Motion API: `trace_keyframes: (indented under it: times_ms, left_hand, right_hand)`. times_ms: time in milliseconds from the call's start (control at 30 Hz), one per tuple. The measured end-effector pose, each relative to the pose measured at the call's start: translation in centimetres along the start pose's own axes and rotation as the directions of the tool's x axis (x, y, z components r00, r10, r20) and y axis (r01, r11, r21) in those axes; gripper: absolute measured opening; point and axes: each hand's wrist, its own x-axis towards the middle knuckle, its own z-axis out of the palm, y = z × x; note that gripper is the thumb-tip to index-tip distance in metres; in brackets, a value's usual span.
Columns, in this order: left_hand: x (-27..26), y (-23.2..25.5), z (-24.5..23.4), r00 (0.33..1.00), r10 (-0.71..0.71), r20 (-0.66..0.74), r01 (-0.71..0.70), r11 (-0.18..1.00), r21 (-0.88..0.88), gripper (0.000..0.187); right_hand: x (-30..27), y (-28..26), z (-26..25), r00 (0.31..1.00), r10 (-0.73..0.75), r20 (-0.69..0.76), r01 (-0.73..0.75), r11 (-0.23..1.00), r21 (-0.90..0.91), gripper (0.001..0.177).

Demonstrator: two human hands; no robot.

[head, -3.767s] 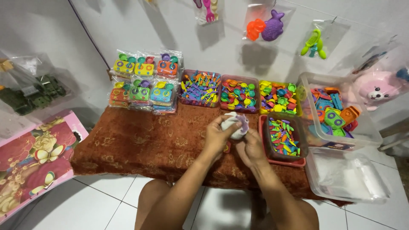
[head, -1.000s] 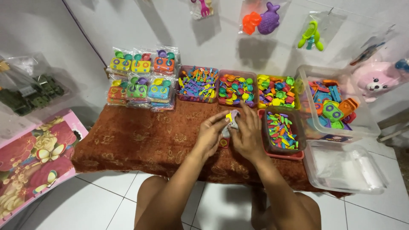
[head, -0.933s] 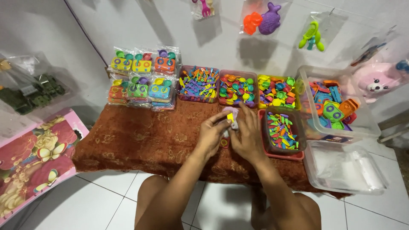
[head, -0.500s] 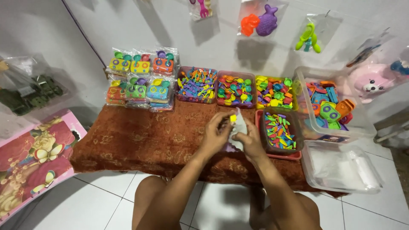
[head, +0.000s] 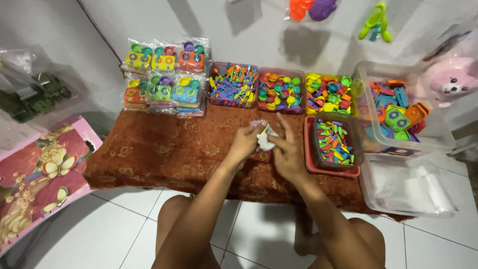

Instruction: Cleaning small plastic toys by wiping them with a cloth

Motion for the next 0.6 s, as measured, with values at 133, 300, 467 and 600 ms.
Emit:
trace_keyframes:
  times_ms: [133,300,467,600]
  left_hand:
    - [-0.5,0.8,-0.1,0.992,0.121,0.038,-0.114,0.983,-0.141,0.032]
    - [0.0,0.7,-0.6,0.984,0.167,-0.061,-0.176,0.962,-0.211,0.044]
    - [4.1,-7.7,-2.8,0.933,0.302,-0.195,-0.260,0.942,0.212,0.034]
    - [5.0,-12.1,-4.9,0.940,0.259,-0.220,-0.036,0.719,0.694,0.023]
  right_hand:
    - [-1.7,3.5,0.5,0.843,0.535,0.055,-0.499,0.740,0.452,0.021]
    - [-0.9,5.5,-0.3,0.504,0.860,0.073,-0.539,0.247,0.805,0.022]
    - [-0.4,5.5,-1.0,0.284,0.956,0.071,-0.459,0.071,0.886,0.012]
    - [1.5,1.9,-1.7,0.387,0.922,0.021,-0.619,0.242,0.747,0.016]
